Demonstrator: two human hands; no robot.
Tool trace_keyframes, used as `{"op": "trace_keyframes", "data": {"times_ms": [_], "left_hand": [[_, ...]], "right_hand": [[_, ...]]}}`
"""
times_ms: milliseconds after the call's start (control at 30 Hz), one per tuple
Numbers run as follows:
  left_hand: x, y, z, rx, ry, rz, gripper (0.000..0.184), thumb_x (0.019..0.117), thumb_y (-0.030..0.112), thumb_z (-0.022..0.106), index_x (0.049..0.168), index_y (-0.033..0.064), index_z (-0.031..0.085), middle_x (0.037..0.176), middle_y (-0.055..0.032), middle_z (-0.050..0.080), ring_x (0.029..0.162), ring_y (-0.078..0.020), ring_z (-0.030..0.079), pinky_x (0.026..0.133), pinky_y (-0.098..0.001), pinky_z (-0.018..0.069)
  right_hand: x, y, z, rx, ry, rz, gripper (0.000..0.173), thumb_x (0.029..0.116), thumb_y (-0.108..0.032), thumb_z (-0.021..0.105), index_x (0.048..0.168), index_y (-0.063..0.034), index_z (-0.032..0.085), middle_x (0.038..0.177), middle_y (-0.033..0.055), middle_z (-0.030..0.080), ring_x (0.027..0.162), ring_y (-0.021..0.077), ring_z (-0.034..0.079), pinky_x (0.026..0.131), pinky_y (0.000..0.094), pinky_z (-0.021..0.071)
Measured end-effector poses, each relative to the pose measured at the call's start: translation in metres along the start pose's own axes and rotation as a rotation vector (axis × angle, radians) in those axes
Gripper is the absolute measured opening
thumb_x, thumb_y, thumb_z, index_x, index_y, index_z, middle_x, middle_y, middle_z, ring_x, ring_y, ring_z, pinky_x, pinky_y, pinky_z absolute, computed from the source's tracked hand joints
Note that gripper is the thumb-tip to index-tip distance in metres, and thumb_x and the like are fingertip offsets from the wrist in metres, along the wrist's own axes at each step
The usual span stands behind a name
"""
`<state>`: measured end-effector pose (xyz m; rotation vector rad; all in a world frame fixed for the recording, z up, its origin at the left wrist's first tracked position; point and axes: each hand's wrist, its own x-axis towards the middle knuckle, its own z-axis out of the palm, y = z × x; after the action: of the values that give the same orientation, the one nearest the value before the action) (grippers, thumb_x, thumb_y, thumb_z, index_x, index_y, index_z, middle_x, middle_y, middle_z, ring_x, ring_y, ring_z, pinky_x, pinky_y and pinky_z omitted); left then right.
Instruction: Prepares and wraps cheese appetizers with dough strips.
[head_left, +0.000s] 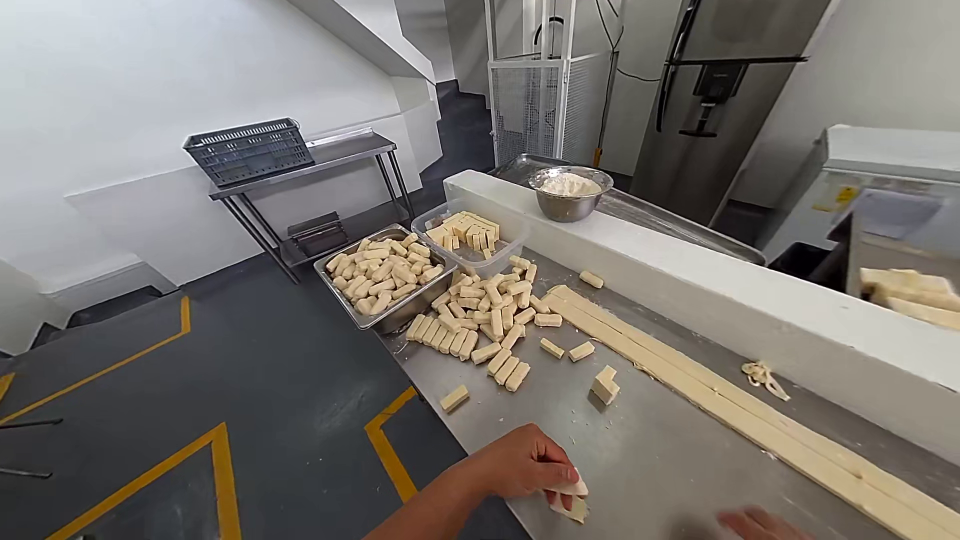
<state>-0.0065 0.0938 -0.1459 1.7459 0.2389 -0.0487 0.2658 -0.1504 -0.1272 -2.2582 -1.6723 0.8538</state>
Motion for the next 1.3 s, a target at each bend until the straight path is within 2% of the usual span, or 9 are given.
{"op": "trace_keyframes", "data": {"times_ms": [100,200,333,467,667,767,867,1033,1300], "left_hand": [[0.003,0.018,0.009,-0.058,-0.093,0.152,0.031,0.1056,0.014,0.05,0.097,-0.0064,0.071,0.097,-0.0087,0.076,0.087,-0.0052,0.071,0.08,-0.0253,0.0567],[-0.002,0.044,0.007,0.106,-0.097,0.253,0.028,0.1039,0.012,0.053,0.094,-0.0089,0.07,0.081,-0.0098,0.069,0.071,-0.0039,0.06,0.066,-0.0221,0.0486],[-0.023,0.084,0.008,0.473,-0.04,0.311,0.026,0.1034,0.011,0.054,0.099,-0.0064,0.074,0.085,-0.0169,0.072,0.075,-0.0199,0.066,0.073,-0.0363,0.0509],[-0.036,0.108,0.016,0.689,0.143,0.369,0.025,0.1033,0.008,0.053,0.096,-0.0048,0.073,0.09,-0.017,0.072,0.084,-0.0254,0.071,0.08,-0.0382,0.0562],[-0.016,0.15,-0.02,0.884,0.271,0.086,0.032,0.1084,0.015,0.045,0.103,-0.0049,0.07,0.092,-0.0182,0.07,0.087,-0.0288,0.068,0.082,-0.0446,0.0534],[-0.003,0.145,-0.036,1.105,0.562,0.314,0.02,0.102,0.007,0.055,0.101,-0.0026,0.072,0.094,-0.015,0.072,0.087,-0.0262,0.072,0.08,-0.0414,0.0593],[0.011,0.141,-0.039,1.051,0.751,0.51,0.02,0.101,0.007,0.053,0.103,-0.0019,0.071,0.094,-0.0119,0.072,0.082,-0.0198,0.071,0.075,-0.0335,0.0601],[0.02,0.13,-0.026,0.223,0.476,0.315,0.024,0.108,0.018,0.044,0.109,0.0008,0.06,0.078,-0.0026,0.062,0.066,-0.0052,0.061,0.063,-0.0233,0.0542],[-0.005,0.038,-0.038,0.469,-0.003,-0.108,0.035,0.1045,0.025,0.058,0.092,-0.0063,0.069,0.075,-0.0124,0.068,0.064,-0.0164,0.059,0.067,-0.038,0.05]], "right_hand": [[0.047,-0.047,-0.002,0.289,0.107,-0.367,0.057,0.0919,-0.041,0.074,0.129,0.0017,0.066,0.128,0.0202,0.068,0.12,0.0357,0.065,0.102,0.0565,0.0511],[0.099,-0.063,-0.001,0.743,-0.454,-0.663,0.052,0.0953,-0.054,0.065,0.127,-0.0127,0.065,0.118,-0.0036,0.071,0.109,0.0064,0.067,0.095,0.0297,0.0557],[0.118,-0.075,0.001,0.826,-0.814,-0.674,0.018,0.1008,-0.033,0.061,0.103,-0.0175,0.07,0.087,-0.012,0.071,0.077,-0.0011,0.067,0.071,0.0204,0.0569],[0.103,-0.084,-0.017,0.717,-0.524,-0.731,0.012,0.1001,-0.023,0.062,0.101,-0.0145,0.071,0.081,-0.0127,0.068,0.071,-0.0045,0.063,0.066,0.0164,0.0535],[0.109,-0.092,-0.069,0.564,0.14,-0.802,0.021,0.1034,-0.029,0.057,0.099,-0.013,0.07,0.087,-0.008,0.067,0.079,-0.0011,0.063,0.074,0.02,0.0541],[0.111,-0.095,-0.095,0.477,0.327,-0.892,0.016,0.1044,-0.031,0.055,0.099,-0.0179,0.064,0.082,-0.0071,0.069,0.075,0.0024,0.067,0.07,0.0214,0.0581],[0.113,-0.097,-0.104,0.236,0.553,-0.946,0.016,0.1001,-0.032,0.06,0.095,-0.0172,0.063,0.065,-0.0127,0.053,0.056,-0.0062,0.049,0.052,0.0108,0.0429],[0.113,-0.08,-0.098,0.367,0.438,-0.897,0.024,0.0978,-0.04,0.066,0.089,-0.0181,0.071,0.058,-0.0145,0.046,0.05,-0.0088,0.037,0.047,0.0093,0.03],[0.059,0.006,-0.084,0.239,0.247,-0.607,0.028,0.0969,-0.03,0.065,0.089,-0.004,0.071,0.067,-0.0014,0.06,0.056,-0.0001,0.051,0.052,0.0192,0.0423]]}}
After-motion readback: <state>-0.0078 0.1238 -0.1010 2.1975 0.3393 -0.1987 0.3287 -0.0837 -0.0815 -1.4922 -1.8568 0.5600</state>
